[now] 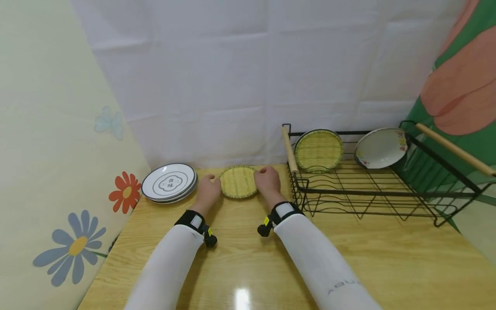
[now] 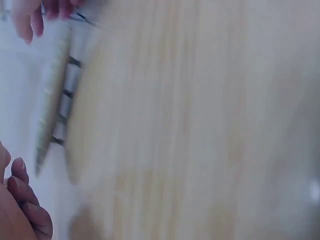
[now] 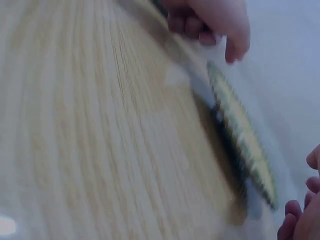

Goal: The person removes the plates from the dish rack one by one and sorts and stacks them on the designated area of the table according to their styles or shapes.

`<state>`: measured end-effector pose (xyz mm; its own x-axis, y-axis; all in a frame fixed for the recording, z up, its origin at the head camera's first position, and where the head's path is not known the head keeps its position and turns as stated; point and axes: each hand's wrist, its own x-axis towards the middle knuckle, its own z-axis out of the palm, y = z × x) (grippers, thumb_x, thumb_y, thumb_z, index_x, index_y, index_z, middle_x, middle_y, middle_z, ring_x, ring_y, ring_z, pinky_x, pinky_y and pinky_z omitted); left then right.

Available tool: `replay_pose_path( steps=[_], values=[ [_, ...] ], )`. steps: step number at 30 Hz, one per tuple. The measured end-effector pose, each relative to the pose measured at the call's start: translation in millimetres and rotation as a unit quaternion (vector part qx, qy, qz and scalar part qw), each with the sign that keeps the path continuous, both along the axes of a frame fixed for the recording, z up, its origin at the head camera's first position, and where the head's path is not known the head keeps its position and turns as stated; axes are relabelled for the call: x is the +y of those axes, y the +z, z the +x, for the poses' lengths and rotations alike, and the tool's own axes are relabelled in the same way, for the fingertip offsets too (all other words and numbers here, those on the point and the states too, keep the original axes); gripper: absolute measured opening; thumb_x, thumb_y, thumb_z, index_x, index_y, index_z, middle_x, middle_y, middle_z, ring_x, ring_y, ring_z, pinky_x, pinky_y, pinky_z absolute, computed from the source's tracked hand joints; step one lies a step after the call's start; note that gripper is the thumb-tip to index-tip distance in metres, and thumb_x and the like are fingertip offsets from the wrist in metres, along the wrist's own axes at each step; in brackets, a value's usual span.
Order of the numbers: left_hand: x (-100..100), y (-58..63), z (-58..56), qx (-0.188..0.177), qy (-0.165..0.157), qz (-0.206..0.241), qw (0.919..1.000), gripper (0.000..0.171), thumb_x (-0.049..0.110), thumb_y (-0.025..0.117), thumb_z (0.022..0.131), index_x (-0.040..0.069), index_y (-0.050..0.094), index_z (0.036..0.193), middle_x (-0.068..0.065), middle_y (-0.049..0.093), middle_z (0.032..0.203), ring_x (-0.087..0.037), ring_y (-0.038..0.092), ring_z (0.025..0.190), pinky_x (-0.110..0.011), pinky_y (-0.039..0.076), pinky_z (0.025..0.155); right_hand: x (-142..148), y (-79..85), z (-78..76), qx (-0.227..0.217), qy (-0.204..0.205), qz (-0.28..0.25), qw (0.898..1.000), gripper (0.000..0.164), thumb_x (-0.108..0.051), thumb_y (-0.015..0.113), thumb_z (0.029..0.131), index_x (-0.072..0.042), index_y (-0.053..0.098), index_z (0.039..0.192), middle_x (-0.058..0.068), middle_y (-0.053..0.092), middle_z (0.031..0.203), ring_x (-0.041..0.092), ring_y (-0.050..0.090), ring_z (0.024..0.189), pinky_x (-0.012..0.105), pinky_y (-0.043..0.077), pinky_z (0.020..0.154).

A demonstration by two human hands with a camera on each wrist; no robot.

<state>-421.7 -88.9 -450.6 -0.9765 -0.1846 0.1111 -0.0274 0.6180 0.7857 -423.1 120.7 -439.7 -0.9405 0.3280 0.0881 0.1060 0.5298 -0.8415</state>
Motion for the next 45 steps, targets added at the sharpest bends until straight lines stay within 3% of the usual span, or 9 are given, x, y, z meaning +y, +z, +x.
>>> replay_pose_path(
  steps=[5,8,10,15,20,26,30,36,45],
  values=[
    [2.9,14.7,16.5,0.013,0.014,0.109,0.9939,0.046,0.03,0.052,0.102,0.006,0.06,0.141,-0.018,0.071,0.113,-0.026,0.069,0.093,-0.039,0.057,0.08,-12.2,27.4,23.6,0.062,0.08,-0.014,0.995,0.023,-0.035,0.062,0.098,-0.015,0.07,0.105,0.008,0.068,0.102,0.028,0.063,0.09,0.044,0.052,0.078],
    [6.6,29.2,30.8,0.026,0.001,0.199,0.9796,0.044,0.023,0.054,0.1,0.005,0.061,0.14,-0.009,0.07,0.077,-0.018,0.064,0.061,-0.03,0.054,0.059,-14.8,49.5,45.7,0.08,0.146,-0.008,0.986,0.02,-0.035,0.065,0.098,-0.016,0.071,0.103,0.006,0.069,0.101,0.024,0.063,0.09,0.041,0.052,0.078],
    [8.4,38.9,42.0,0.035,-0.009,0.25,0.9676,0.043,0.021,0.055,0.099,0.004,0.061,0.139,-0.003,0.065,0.064,-0.015,0.061,0.052,-0.026,0.05,0.051,-14.4,65.0,62.1,0.086,0.196,0.001,0.977,0.019,-0.034,0.066,0.099,-0.016,0.072,0.104,0.004,0.069,0.102,0.023,0.063,0.091,0.04,0.053,0.078],
    [12.4,59.5,71.7,0.041,-0.046,0.298,0.9526,0.04,0.021,0.053,0.102,0.011,0.059,0.14,0.004,0.069,0.073,-0.01,0.066,0.059,-0.024,0.046,0.049,-3.4,103.7,101.4,0.097,0.325,0.058,0.939,0.025,-0.034,0.064,0.101,-0.017,0.071,0.118,0.001,0.07,0.107,0.018,0.064,0.095,0.038,0.055,0.079],
    [20.1,76.1,97.1,0.048,-0.082,0.327,0.9401,0.042,0.02,0.051,0.103,0.016,0.057,0.144,-0.013,0.077,0.103,-0.016,0.075,0.08,-0.029,0.054,0.062,15.6,139.7,118.0,0.127,0.396,0.139,0.899,0.031,-0.035,0.06,0.103,-0.016,0.069,0.126,-0.001,0.071,0.108,0.014,0.065,0.097,0.036,0.056,0.08],
    [40.2,85.9,113.2,0.053,-0.126,0.371,0.9187,0.047,0.018,0.05,0.104,0.013,0.05,0.151,-0.022,0.07,0.13,-0.033,0.072,0.113,-0.027,0.057,0.074,46.7,179.3,100.6,0.184,0.395,0.23,0.87,0.032,-0.029,0.063,0.102,-0.011,0.069,0.127,0.005,0.073,0.116,0.019,0.066,0.103,0.04,0.057,0.086],
    [57.7,83.8,116.4,0.037,-0.149,0.401,0.903,0.049,0.019,0.048,0.106,0.013,0.045,0.155,-0.021,0.066,0.138,-0.036,0.068,0.122,-0.029,0.059,0.081,73.8,202.2,75.4,0.162,0.353,0.281,0.878,0.038,-0.03,0.064,0.102,-0.01,0.066,0.133,0.009,0.068,0.131,0.026,0.063,0.118,0.048,0.054,0.097],
    [88.5,80.5,125.1,-0.013,-0.173,0.451,0.8753,0.051,0.022,0.048,0.106,0.014,0.042,0.157,-0.018,0.063,0.143,-0.026,0.069,0.119,-0.033,0.06,0.089,125.1,222.4,30.7,0.074,0.298,0.324,0.895,0.049,-0.034,0.055,0.105,-0.01,0.053,0.148,0.018,0.053,0.15,0.039,0.049,0.136,0.059,0.044,0.108],
    [127.7,74.5,140.6,-0.078,-0.198,0.516,0.8298,0.049,0.024,0.042,0.109,0.018,0.041,0.157,-0.013,0.062,0.145,-0.033,0.062,0.131,-0.039,0.058,0.097,201.7,216.8,-19.8,-0.002,0.215,0.327,0.92,0.056,-0.031,0.05,0.104,0.0,0.044,0.152,0.035,0.045,0.149,0.052,0.045,0.134,0.066,0.039,0.11]
  ],
)
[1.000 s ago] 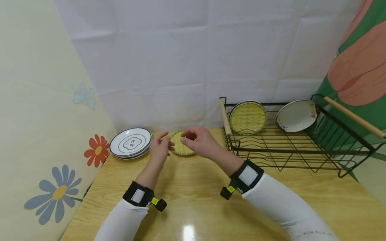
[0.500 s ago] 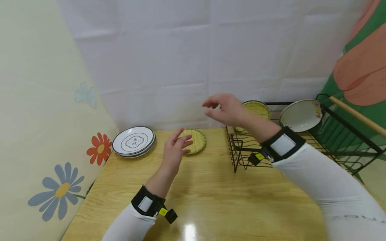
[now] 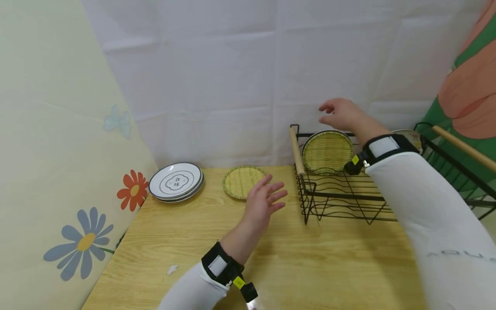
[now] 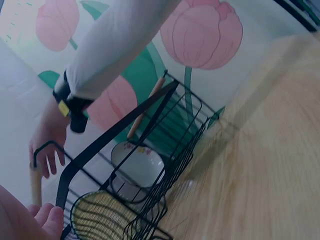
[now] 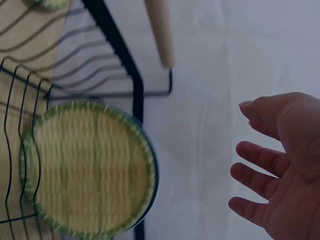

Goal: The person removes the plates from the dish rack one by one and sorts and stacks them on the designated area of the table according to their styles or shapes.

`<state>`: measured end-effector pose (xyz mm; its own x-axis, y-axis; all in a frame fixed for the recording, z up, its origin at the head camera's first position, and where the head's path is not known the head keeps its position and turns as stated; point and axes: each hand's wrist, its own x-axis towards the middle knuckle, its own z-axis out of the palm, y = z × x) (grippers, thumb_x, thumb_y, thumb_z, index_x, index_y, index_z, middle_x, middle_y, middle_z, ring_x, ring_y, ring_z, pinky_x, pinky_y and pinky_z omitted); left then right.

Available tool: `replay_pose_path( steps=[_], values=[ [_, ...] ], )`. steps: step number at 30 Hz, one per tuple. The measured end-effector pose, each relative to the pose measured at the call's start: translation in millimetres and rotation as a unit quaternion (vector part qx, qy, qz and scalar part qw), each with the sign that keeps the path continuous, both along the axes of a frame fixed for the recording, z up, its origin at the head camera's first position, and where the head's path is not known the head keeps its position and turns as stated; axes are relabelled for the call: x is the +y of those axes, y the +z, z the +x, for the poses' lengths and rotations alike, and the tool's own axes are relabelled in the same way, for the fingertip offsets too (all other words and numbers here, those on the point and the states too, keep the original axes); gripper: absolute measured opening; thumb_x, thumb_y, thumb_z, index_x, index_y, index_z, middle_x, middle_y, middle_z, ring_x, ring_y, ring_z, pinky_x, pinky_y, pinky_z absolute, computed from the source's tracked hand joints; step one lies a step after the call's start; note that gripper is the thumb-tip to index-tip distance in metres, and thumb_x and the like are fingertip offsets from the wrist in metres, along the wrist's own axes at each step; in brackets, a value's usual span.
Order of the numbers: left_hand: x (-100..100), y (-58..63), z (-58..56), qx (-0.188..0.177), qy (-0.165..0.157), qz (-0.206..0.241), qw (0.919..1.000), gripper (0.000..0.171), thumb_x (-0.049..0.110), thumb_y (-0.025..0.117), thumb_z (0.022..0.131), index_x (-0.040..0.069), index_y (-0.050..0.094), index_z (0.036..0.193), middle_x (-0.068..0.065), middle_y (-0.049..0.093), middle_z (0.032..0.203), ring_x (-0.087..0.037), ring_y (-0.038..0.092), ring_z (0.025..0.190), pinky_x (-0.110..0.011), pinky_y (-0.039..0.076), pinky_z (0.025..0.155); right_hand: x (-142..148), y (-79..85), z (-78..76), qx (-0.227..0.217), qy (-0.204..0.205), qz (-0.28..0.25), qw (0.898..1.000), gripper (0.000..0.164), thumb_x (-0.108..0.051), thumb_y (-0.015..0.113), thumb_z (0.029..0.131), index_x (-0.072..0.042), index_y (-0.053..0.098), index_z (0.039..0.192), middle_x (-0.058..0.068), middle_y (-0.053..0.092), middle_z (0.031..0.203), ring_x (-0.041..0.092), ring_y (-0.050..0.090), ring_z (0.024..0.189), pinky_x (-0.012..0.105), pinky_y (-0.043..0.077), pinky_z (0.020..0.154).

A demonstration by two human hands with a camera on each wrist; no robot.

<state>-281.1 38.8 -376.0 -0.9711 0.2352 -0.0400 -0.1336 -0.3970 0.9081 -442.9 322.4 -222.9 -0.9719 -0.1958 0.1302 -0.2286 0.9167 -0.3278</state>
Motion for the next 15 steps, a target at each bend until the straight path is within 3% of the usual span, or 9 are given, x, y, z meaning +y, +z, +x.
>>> replay_pose_path(
  steps=[6,11,15],
  values=[
    [11.0,-1.7,13.8,-0.012,-0.007,0.033,0.9993,0.043,0.024,0.041,0.108,0.013,0.048,0.15,-0.014,0.066,0.139,-0.028,0.068,0.121,-0.034,0.06,0.091,38.8,-22.4,-16.3,-0.033,-0.059,-0.007,0.998,0.055,-0.024,0.049,0.103,0.008,0.045,0.148,0.039,0.045,0.145,0.054,0.048,0.128,0.066,0.042,0.105],
    [14.4,-5.0,22.5,-0.02,-0.014,0.037,0.999,0.044,0.022,0.042,0.107,0.011,0.048,0.149,-0.019,0.064,0.139,-0.031,0.068,0.123,-0.034,0.06,0.09,52.6,-37.7,-14.3,-0.075,-0.082,-0.02,0.994,0.054,-0.025,0.046,0.104,0.006,0.044,0.149,0.037,0.039,0.152,0.057,0.042,0.133,0.07,0.039,0.107],
    [14.7,-10.4,26.1,-0.022,-0.022,0.027,0.9991,0.047,0.021,0.043,0.106,0.01,0.046,0.152,-0.021,0.063,0.141,-0.034,0.066,0.125,-0.04,0.058,0.097,51.5,-50.8,-14.3,-0.096,-0.095,-0.028,0.99,0.051,-0.022,0.045,0.106,0.004,0.045,0.149,0.035,0.037,0.154,0.057,0.039,0.135,0.071,0.038,0.108]
  ],
)
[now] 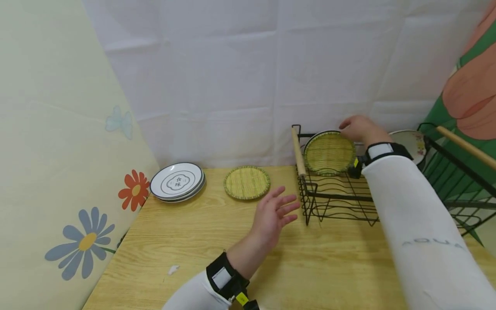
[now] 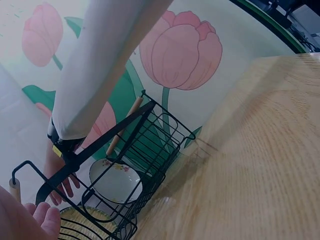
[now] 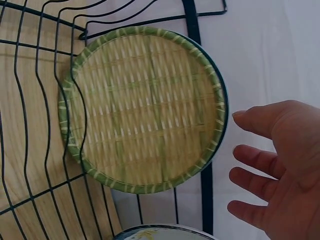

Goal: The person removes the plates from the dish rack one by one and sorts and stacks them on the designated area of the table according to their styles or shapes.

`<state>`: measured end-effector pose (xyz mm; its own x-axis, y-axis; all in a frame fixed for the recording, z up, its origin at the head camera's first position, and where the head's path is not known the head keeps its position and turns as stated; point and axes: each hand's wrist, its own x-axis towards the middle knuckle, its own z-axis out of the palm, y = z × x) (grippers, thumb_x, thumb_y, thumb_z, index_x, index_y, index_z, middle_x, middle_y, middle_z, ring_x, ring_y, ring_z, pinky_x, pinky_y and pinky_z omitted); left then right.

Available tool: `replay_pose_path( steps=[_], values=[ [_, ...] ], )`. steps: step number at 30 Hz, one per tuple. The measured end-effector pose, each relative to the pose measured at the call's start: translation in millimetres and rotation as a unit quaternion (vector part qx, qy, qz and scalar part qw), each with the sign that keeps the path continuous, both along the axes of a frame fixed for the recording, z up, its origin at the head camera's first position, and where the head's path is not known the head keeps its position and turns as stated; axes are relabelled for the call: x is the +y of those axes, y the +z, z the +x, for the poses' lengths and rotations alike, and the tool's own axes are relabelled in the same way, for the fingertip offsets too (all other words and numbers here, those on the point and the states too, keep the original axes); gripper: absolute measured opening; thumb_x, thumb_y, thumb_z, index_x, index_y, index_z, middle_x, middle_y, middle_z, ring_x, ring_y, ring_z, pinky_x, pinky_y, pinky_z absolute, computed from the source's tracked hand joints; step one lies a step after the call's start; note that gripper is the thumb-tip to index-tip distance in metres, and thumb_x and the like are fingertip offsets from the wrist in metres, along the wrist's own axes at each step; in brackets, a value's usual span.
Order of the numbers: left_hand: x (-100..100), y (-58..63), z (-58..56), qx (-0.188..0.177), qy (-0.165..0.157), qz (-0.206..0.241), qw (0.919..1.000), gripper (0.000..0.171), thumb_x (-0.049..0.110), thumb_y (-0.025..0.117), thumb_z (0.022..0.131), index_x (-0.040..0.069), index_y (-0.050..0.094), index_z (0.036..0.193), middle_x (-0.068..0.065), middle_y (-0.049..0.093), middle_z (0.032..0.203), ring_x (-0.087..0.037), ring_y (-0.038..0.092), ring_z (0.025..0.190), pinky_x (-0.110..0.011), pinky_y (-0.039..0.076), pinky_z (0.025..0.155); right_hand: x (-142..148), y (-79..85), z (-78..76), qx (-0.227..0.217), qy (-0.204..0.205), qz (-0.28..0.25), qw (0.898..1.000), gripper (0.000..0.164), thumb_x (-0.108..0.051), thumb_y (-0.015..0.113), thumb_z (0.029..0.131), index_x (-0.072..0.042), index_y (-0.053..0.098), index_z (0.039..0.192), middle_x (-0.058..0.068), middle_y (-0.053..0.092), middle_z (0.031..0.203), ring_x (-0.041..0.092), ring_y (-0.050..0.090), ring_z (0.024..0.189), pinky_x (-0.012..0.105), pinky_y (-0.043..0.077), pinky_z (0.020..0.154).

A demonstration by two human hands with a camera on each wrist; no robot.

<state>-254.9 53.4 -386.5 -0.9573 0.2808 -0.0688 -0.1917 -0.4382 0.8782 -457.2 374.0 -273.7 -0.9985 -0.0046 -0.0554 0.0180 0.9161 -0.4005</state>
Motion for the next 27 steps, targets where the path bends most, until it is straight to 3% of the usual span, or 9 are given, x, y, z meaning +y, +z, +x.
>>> replay_pose_path(
  steps=[9,27],
  values=[
    [2.9,-10.0,0.7,0.003,-0.006,-0.006,1.0,0.047,0.02,0.044,0.105,0.009,0.046,0.151,-0.017,0.067,0.136,-0.03,0.069,0.12,-0.035,0.06,0.092,-0.7,-17.6,-2.7,0.03,0.02,0.039,0.999,0.048,-0.014,0.051,0.099,0.012,0.05,0.139,0.038,0.047,0.143,0.056,0.046,0.131,0.065,0.041,0.109],
    [7.1,-13.8,-1.1,0.0,-0.004,-0.006,1.0,0.046,0.017,0.043,0.106,0.008,0.047,0.15,-0.018,0.068,0.133,-0.023,0.072,0.111,-0.032,0.06,0.087,7.7,-33.8,-7.1,0.048,0.008,0.037,0.998,0.05,-0.015,0.045,0.099,0.01,0.046,0.142,0.037,0.044,0.145,0.055,0.046,0.128,0.067,0.042,0.103]
  ],
)
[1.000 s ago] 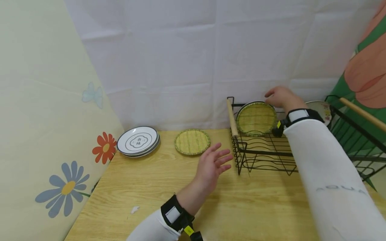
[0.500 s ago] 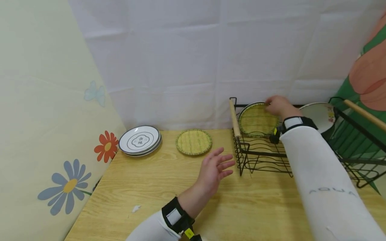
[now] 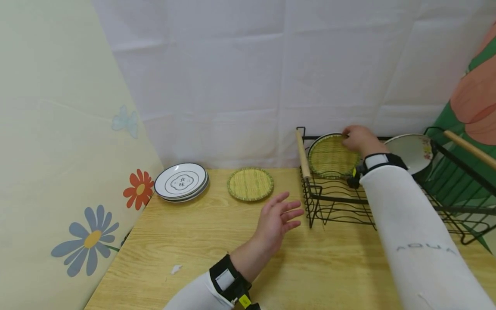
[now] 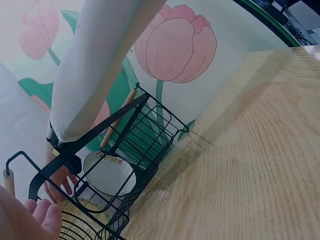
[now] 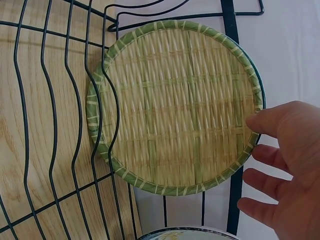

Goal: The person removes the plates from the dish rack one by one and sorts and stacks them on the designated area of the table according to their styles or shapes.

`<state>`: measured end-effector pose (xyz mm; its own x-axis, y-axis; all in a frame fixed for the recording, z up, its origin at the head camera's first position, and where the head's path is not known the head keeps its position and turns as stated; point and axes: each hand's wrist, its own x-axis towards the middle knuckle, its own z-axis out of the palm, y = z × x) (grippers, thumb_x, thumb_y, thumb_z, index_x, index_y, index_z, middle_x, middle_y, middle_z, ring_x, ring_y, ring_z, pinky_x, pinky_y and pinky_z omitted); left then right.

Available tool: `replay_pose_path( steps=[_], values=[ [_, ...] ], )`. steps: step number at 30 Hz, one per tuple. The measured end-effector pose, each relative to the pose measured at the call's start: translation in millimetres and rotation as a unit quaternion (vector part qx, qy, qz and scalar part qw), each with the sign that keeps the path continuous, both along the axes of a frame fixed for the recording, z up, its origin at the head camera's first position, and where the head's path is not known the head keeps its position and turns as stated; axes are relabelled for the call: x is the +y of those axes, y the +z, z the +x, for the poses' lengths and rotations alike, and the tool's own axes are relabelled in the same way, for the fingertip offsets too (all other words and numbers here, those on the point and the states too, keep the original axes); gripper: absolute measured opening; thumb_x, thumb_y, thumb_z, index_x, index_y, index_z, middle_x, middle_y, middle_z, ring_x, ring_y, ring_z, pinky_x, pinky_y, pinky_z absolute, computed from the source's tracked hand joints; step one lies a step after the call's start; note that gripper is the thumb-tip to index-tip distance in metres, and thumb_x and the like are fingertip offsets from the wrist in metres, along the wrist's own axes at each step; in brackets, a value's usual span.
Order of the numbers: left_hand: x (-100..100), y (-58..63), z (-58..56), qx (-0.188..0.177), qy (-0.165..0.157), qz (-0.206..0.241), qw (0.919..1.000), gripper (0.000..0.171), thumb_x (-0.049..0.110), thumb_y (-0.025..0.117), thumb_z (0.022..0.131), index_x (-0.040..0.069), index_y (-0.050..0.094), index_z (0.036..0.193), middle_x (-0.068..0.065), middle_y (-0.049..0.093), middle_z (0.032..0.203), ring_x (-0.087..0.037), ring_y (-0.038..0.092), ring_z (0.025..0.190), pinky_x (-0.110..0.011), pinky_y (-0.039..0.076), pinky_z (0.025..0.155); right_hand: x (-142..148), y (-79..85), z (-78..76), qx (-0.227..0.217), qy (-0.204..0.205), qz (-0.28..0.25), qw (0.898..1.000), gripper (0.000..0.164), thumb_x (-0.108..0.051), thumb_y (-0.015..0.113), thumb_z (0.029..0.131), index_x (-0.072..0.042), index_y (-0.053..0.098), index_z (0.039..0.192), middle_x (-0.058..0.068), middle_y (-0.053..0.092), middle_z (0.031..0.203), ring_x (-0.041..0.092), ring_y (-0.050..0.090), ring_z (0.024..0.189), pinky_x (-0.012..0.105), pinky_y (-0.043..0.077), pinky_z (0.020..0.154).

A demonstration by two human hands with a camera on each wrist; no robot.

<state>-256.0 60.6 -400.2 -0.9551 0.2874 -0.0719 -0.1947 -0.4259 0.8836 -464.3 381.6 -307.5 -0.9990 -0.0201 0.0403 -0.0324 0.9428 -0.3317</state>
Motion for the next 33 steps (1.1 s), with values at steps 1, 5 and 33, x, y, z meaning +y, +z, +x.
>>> replay_pose_path(
  steps=[1,5,33],
  values=[
    [-0.1,-0.2,-0.3,-0.001,0.0,0.001,1.0,0.046,0.017,0.044,0.105,0.008,0.047,0.15,-0.017,0.068,0.133,-0.023,0.073,0.111,-0.032,0.06,0.087,0.2,0.0,0.2,-0.003,0.0,0.0,1.0,0.049,-0.015,0.045,0.1,0.009,0.046,0.142,0.037,0.044,0.146,0.055,0.047,0.128,0.067,0.042,0.102],
    [-1.0,-1.1,-1.4,-0.006,0.002,0.004,1.0,0.045,0.018,0.045,0.105,0.009,0.048,0.15,-0.018,0.068,0.133,-0.024,0.072,0.112,-0.031,0.06,0.087,0.0,1.4,1.9,-0.002,0.001,0.008,1.0,0.048,-0.015,0.045,0.1,0.01,0.045,0.141,0.037,0.045,0.143,0.055,0.047,0.127,0.067,0.043,0.1],
    [0.9,1.1,-7.9,0.0,-0.003,-0.003,1.0,0.045,0.017,0.045,0.105,0.009,0.048,0.15,-0.02,0.068,0.134,-0.029,0.069,0.12,-0.032,0.06,0.092,8.9,23.3,9.0,0.015,0.008,0.016,1.0,0.042,-0.009,0.043,0.099,0.014,0.056,0.132,0.038,0.054,0.135,0.054,0.052,0.122,0.065,0.046,0.099]
  ],
)
